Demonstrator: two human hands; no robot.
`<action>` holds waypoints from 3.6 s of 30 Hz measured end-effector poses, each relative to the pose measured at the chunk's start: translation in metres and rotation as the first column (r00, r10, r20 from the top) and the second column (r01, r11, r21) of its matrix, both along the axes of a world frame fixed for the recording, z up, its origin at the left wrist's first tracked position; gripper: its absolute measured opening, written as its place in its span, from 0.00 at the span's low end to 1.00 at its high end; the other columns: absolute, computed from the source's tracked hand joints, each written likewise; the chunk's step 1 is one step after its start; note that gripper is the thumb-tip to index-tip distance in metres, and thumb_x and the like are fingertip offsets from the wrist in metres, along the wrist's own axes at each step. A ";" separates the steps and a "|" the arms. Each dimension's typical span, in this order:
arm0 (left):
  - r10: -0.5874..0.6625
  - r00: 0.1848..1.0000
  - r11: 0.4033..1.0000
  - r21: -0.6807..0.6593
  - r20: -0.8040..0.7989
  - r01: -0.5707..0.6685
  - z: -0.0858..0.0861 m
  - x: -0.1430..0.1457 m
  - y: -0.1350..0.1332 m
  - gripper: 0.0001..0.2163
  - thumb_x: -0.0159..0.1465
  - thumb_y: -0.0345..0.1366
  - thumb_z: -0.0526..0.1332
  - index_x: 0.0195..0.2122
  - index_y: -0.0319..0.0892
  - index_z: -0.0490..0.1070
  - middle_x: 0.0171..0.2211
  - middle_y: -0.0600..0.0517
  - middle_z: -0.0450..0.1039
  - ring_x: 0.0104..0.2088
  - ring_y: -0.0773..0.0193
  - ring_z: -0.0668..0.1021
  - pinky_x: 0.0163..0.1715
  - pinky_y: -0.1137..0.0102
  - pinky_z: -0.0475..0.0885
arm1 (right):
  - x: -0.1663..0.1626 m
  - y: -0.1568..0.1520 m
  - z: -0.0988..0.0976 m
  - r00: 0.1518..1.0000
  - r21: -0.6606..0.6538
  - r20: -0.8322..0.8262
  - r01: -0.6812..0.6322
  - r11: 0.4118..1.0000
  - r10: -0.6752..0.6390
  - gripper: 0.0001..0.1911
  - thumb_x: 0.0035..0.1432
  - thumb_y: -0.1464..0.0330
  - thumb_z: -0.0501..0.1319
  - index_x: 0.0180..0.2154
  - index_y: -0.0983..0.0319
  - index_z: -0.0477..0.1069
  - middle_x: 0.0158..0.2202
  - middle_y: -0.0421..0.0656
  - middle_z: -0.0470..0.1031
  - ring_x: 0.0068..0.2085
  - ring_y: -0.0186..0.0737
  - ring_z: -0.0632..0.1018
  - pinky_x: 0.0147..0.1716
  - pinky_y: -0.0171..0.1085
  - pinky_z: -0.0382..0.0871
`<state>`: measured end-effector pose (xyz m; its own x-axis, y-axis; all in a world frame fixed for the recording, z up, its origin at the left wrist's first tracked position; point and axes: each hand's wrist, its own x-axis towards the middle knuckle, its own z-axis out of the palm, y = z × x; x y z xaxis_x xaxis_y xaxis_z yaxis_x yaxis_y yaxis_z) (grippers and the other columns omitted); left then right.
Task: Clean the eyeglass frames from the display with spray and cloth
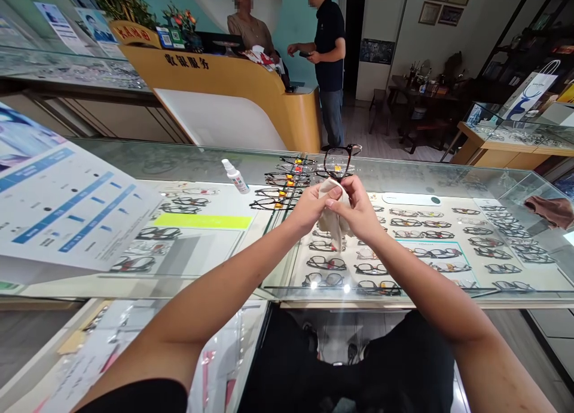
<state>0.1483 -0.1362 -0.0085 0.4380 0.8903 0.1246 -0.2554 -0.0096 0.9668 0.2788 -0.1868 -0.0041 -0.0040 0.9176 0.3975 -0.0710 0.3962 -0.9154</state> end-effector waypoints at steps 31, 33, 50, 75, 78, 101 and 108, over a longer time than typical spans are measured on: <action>-0.088 0.995 0.995 0.047 -0.053 0.091 -0.006 -0.005 0.006 0.32 0.50 0.65 0.73 0.34 0.37 0.74 0.26 0.54 0.71 0.26 0.69 0.71 0.26 0.74 0.66 | 0.007 0.009 -0.002 0.983 -0.093 -0.169 0.057 0.994 -0.073 0.21 0.56 0.47 0.70 0.36 0.56 0.71 0.32 0.37 0.70 0.32 0.36 0.69 0.36 0.37 0.67; -0.063 0.996 0.997 0.040 -0.060 0.066 -0.005 -0.003 0.004 0.32 0.50 0.64 0.74 0.35 0.37 0.74 0.26 0.54 0.72 0.26 0.70 0.71 0.26 0.74 0.65 | 0.006 0.008 -0.003 0.985 -0.097 -0.153 0.059 0.994 -0.073 0.21 0.56 0.47 0.70 0.36 0.56 0.71 0.31 0.37 0.70 0.34 0.36 0.70 0.37 0.37 0.68; -0.033 0.994 0.998 -0.058 0.102 0.039 -0.010 0.000 0.007 0.30 0.48 0.60 0.77 0.37 0.37 0.76 0.27 0.54 0.74 0.26 0.70 0.72 0.26 0.75 0.67 | 0.008 0.010 -0.006 0.996 -0.002 -0.034 0.088 0.996 -0.088 0.22 0.58 0.47 0.67 0.37 0.57 0.68 0.34 0.38 0.72 0.35 0.36 0.71 0.38 0.37 0.68; -0.080 0.993 0.976 -0.194 0.088 0.096 -0.009 0.001 0.001 0.29 0.44 0.56 0.81 0.33 0.37 0.75 0.26 0.54 0.76 0.24 0.70 0.75 0.25 0.76 0.68 | 0.003 0.006 -0.003 0.984 -0.108 -0.120 0.122 0.987 -0.135 0.17 0.58 0.51 0.65 0.35 0.57 0.68 0.33 0.37 0.70 0.35 0.36 0.70 0.39 0.37 0.68; -0.101 0.990 0.981 -0.153 0.096 0.115 -0.007 0.000 0.003 0.29 0.47 0.58 0.79 0.33 0.37 0.74 0.25 0.55 0.75 0.24 0.70 0.74 0.25 0.76 0.68 | 0.004 0.006 0.000 0.982 -0.113 -0.131 0.124 0.986 -0.138 0.17 0.57 0.52 0.66 0.33 0.57 0.67 0.31 0.37 0.68 0.34 0.36 0.69 0.38 0.37 0.67; -0.311 0.950 0.950 -0.030 -0.005 0.311 -0.001 -0.014 0.005 0.32 0.52 0.46 0.79 0.54 0.38 0.75 0.42 0.47 0.80 0.38 0.61 0.80 0.40 0.71 0.75 | 0.013 0.007 0.009 0.944 -0.305 -0.303 0.032 0.952 -0.129 0.24 0.47 0.49 0.74 0.30 0.58 0.69 0.33 0.38 0.79 0.24 0.28 0.62 0.20 0.31 0.55; -0.206 0.978 0.976 -0.070 0.032 0.208 -0.009 -0.008 0.009 0.36 0.51 0.62 0.75 0.51 0.38 0.76 0.33 0.48 0.81 0.34 0.56 0.84 0.31 0.70 0.77 | 0.011 0.009 0.005 0.972 -0.206 -0.216 0.044 0.978 -0.089 0.27 0.46 0.44 0.73 0.32 0.58 0.71 0.30 0.36 0.73 0.25 0.28 0.65 0.21 0.31 0.61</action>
